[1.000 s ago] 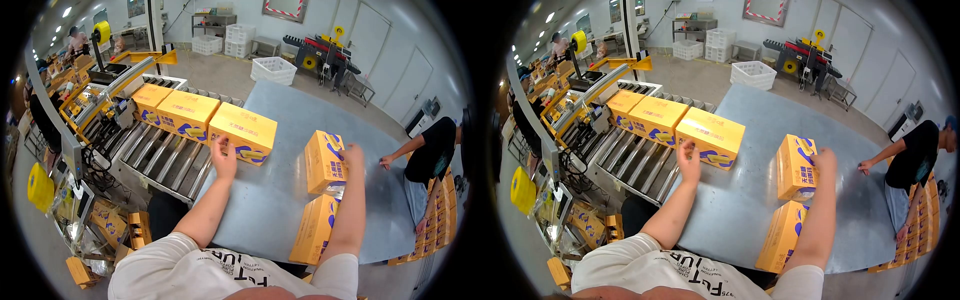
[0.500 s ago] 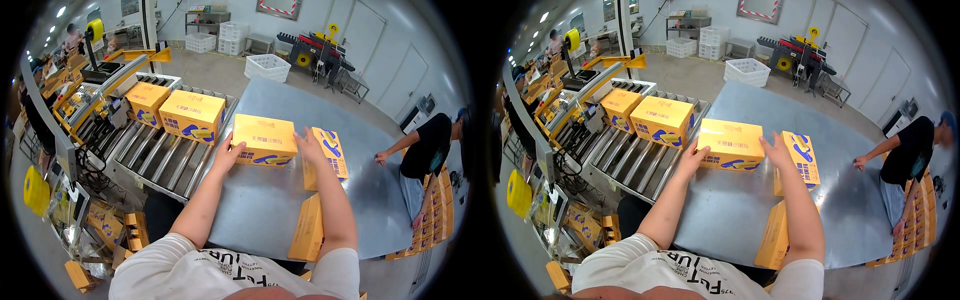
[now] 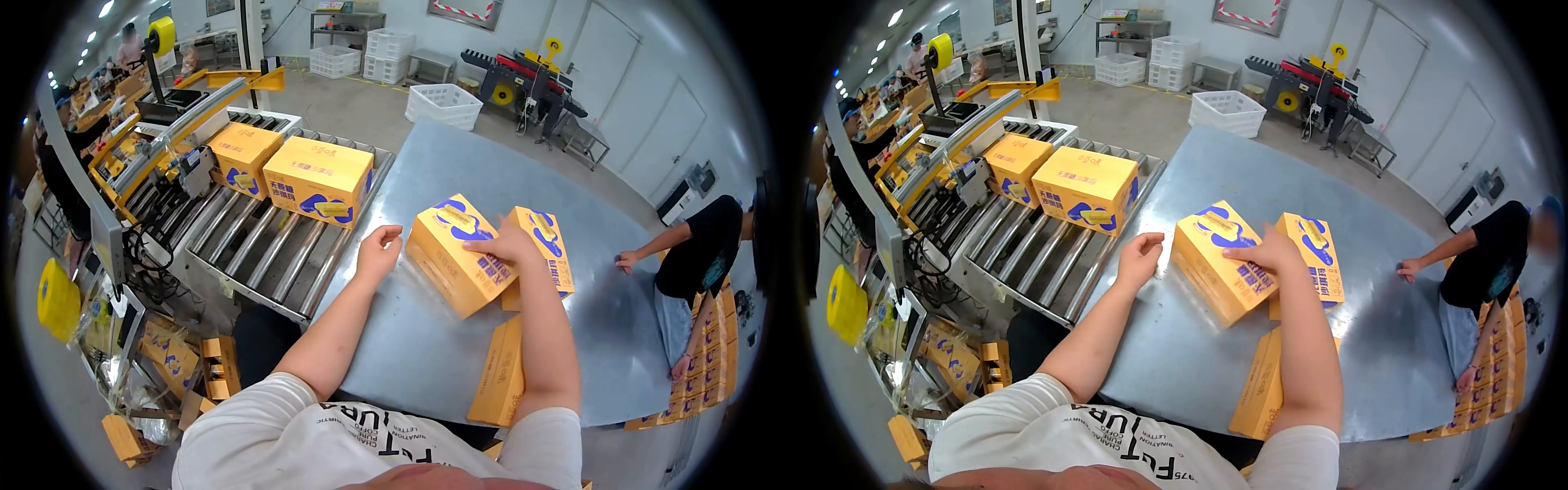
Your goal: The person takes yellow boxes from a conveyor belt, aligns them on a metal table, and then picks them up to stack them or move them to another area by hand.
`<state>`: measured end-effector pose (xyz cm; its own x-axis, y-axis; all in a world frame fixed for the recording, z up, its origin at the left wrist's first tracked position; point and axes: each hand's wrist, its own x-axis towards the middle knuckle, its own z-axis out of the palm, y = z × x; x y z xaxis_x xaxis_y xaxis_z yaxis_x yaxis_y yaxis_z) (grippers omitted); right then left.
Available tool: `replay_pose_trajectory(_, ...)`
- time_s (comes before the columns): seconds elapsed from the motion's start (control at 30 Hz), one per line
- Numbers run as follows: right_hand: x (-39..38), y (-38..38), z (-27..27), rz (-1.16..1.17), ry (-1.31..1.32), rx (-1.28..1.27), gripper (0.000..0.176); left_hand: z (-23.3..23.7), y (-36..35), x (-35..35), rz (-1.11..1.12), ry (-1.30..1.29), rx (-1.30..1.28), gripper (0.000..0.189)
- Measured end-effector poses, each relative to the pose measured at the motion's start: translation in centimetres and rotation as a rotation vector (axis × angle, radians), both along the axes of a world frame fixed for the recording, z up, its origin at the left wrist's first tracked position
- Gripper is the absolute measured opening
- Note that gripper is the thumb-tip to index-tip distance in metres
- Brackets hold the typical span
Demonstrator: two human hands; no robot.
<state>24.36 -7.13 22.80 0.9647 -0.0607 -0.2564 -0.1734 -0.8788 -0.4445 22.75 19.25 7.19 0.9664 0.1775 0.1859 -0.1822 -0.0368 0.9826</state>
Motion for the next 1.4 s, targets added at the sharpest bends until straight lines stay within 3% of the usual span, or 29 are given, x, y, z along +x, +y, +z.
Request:
replay_pose_trajectory(0.1, 0.7, -1.5, -1.0, 0.085, 0.276, 0.230, 0.117, -0.1, -0.4, -0.2, -0.032, 0.014, -0.065, 0.028)
replay_pose_trajectory(0.13, 0.6, -1.7, -2.1, 0.095, 0.280, 0.326, 0.107, 0.0, -0.5, -0.1, -0.033, 0.020, -0.059, 0.028)
replay_pose_trajectory(0.23, 1.6, -3.4, -4.6, -0.053, 0.212, 0.455, 0.099, 0.1, -0.8, -0.5, -0.038, 0.043, -0.050, 0.027)
replay_pose_trajectory(0.33, -2.6, 1.3, -0.3, -0.015, -0.152, 0.253, 0.092, 0.7, -1.3, -0.9, -0.066, 0.011, -0.014, 0.022)
replay_pose_trajectory(0.4, -3.0, 2.7, -1.5, 0.523, -0.445, -0.089, 0.085, 1.2, -1.4, -1.3, -0.062, -0.104, 0.008, 0.021)
replay_pose_trajectory(0.43, -3.4, 3.3, -2.1, 0.789, -0.587, -0.267, 0.082, 1.3, -1.3, -1.5, 0.046, -0.195, 0.058, 0.024)
replay_pose_trajectory(0.47, -4.3, 4.1, -1.7, 0.828, -0.428, -0.191, 0.070, 2.7, -1.1, -2.2, 0.155, -0.286, 0.109, 0.026)
replay_pose_trajectory(0.57, -2.2, 3.3, -2.2, 0.605, -0.383, -0.267, 0.055, 3.4, 1.4, -1.7, 0.447, -0.447, 0.271, 0.047)
replay_pose_trajectory(0.63, -0.7, 1.6, -1.9, 0.335, -0.297, -0.344, 0.049, 3.7, 3.1, -0.9, 0.705, -0.515, 0.395, 0.057)
replay_pose_trajectory(0.73, 0.5, -2.3, -1.3, 0.062, -0.193, -0.385, 0.049, 2.8, 4.9, 0.1, 0.586, -0.330, 0.130, 0.066)
replay_pose_trajectory(0.83, 1.3, -7.9, -1.7, -0.158, -0.138, -0.422, 0.049, 3.0, 3.1, -0.9, 0.520, -0.355, 0.302, 0.065)
replay_pose_trajectory(0.9, 1.2, -10.1, -2.4, -0.368, -0.124, -0.558, 0.049, 3.7, 1.9, -1.7, 0.405, -0.279, 0.122, 0.064)
replay_pose_trajectory(1.0, 1.6, -12.3, -3.5, -0.286, -0.230, -0.742, 0.048, 3.5, 1.6, -1.2, 0.191, -0.022, -0.114, 0.064)
replay_pose_trajectory(1.1, 2.5, -10.6, -3.6, -0.254, -0.324, -0.002, 0.049, 2.2, 0.7, 0.4, 0.059, 0.044, -0.065, 0.069)
replay_pose_trajectory(1.13, 2.5, -9.2, -3.6, -0.211, -0.319, 0.132, 0.053, 2.7, -0.5, -0.3, -0.107, 0.096, -0.378, 0.078)
replay_pose_trajectory(1.23, 3.9, -6.6, -5.2, -0.040, -0.321, 0.526, 0.067, 1.8, -2.1, -1.0, -0.213, -0.038, -0.081, 0.077)
replay_pose_trajectory(1.33, 3.3, -4.2, -4.0, -0.003, -0.498, 0.663, 0.073, 1.2, -6.0, -4.8, -0.200, -0.219, 0.577, 0.099)
replay_pose_trajectory(1.37, 2.5, -3.6, -3.0, -0.056, -0.502, 0.351, 0.076, 0.6, -6.7, -5.9, -0.305, -0.425, 0.621, 0.106)
replay_pose_trajectory(1.4, 1.4, -3.1, -1.6, -0.105, -0.495, 0.036, 0.079, 2.0, -6.8, -7.0, -0.439, -0.472, 0.665, 0.092)
